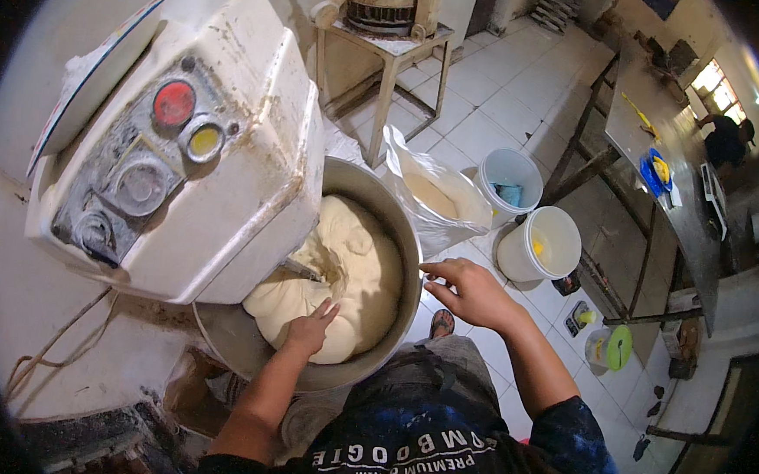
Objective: The person manipulates dough in a large industrial mixer, using a plastic scraper to move the dough, and periodically gathers yellow filling from bags on a side table to add to the mixture.
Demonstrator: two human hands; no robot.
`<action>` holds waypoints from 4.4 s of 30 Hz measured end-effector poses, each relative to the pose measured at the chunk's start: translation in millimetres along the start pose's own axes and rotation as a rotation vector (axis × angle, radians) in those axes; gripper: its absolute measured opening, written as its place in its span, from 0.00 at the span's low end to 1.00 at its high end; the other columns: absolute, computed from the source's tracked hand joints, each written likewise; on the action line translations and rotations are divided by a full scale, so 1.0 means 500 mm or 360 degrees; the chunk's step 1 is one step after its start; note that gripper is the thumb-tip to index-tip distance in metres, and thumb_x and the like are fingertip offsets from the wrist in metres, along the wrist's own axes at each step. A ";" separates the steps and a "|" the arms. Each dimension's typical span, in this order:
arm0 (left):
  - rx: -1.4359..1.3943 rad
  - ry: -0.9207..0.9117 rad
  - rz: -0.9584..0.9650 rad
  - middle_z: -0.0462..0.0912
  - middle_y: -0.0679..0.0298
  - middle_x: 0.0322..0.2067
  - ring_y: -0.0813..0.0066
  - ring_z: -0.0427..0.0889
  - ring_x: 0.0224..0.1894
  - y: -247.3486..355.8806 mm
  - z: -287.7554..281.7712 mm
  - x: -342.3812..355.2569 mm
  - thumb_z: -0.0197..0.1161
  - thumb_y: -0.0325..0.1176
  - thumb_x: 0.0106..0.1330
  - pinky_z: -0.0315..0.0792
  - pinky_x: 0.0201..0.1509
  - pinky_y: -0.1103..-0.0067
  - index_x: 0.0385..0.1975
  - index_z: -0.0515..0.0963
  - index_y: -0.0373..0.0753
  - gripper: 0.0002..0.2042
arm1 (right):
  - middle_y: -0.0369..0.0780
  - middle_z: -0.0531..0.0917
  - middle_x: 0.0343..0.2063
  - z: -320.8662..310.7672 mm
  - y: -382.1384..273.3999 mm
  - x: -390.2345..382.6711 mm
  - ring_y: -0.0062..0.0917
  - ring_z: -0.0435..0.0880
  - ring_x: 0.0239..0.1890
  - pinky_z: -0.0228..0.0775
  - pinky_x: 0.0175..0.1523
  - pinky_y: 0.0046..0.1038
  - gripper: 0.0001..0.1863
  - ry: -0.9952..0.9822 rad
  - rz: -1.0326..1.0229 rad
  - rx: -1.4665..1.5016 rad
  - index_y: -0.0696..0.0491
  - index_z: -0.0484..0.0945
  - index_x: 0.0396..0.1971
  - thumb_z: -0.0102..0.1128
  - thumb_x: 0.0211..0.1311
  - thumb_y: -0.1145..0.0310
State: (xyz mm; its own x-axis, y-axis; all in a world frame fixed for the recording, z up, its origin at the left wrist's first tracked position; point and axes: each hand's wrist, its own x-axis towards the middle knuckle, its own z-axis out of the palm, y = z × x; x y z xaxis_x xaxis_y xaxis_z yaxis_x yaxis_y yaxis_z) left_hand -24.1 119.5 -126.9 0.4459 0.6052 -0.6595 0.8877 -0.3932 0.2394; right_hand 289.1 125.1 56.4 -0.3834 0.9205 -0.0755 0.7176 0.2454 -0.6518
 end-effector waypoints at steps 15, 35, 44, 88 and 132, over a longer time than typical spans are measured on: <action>-0.0849 0.0891 -0.0150 0.71 0.53 0.51 0.57 0.76 0.46 0.066 -0.063 -0.284 0.53 0.39 0.62 0.70 0.48 0.71 0.51 0.69 0.36 0.20 | 0.38 0.74 0.51 0.341 -0.072 0.221 0.38 0.70 0.55 0.45 0.56 0.62 0.22 -0.1322 -0.0085 -0.1155 0.48 0.73 0.50 0.51 0.55 0.57; -0.0975 0.1628 0.0119 0.74 0.54 0.39 0.59 0.74 0.42 0.182 -0.220 -0.288 0.53 0.24 0.56 0.69 0.44 0.73 0.34 0.72 0.32 0.07 | 0.48 0.78 0.38 0.147 0.001 0.066 0.42 0.76 0.41 0.67 0.46 0.37 0.17 -0.0336 -0.0436 0.0236 0.55 0.73 0.44 0.50 0.59 0.61; -0.0776 0.2015 0.0318 0.71 0.52 0.42 0.56 0.71 0.44 0.303 -0.292 -0.192 0.52 0.22 0.53 0.67 0.44 0.71 0.40 0.71 0.33 0.13 | 0.48 0.78 0.36 0.019 0.147 -0.073 0.42 0.77 0.38 0.68 0.44 0.36 0.14 0.0170 -0.0257 0.0417 0.57 0.74 0.41 0.52 0.57 0.66; 0.0256 0.3524 -0.0073 0.76 0.58 0.35 0.60 0.71 0.38 -0.065 -0.553 -0.462 0.43 0.38 0.63 0.56 0.50 0.69 0.33 0.73 0.36 0.14 | 0.41 0.78 0.44 0.568 0.047 0.235 0.34 0.78 0.45 0.69 0.45 0.33 0.19 -0.0964 -0.0115 -0.1222 0.51 0.78 0.41 0.44 0.58 0.57; 0.0184 0.3522 -0.0026 0.76 0.57 0.35 0.61 0.68 0.39 -0.066 -0.554 -0.455 0.41 0.37 0.64 0.57 0.51 0.70 0.35 0.74 0.34 0.15 | 0.44 0.81 0.33 0.536 0.030 0.255 0.34 0.80 0.39 0.71 0.45 0.34 0.13 -0.0879 -0.0375 -0.1004 0.52 0.80 0.30 0.45 0.55 0.65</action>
State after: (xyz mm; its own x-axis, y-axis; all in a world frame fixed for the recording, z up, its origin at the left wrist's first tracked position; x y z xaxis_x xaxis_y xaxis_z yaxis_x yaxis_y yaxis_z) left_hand -122.9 186.5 212.4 -0.1061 0.1607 0.9813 0.9202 -0.3581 0.1581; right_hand 95.4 164.6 -165.2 -0.6721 0.5856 -0.4532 0.7098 0.6838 -0.1691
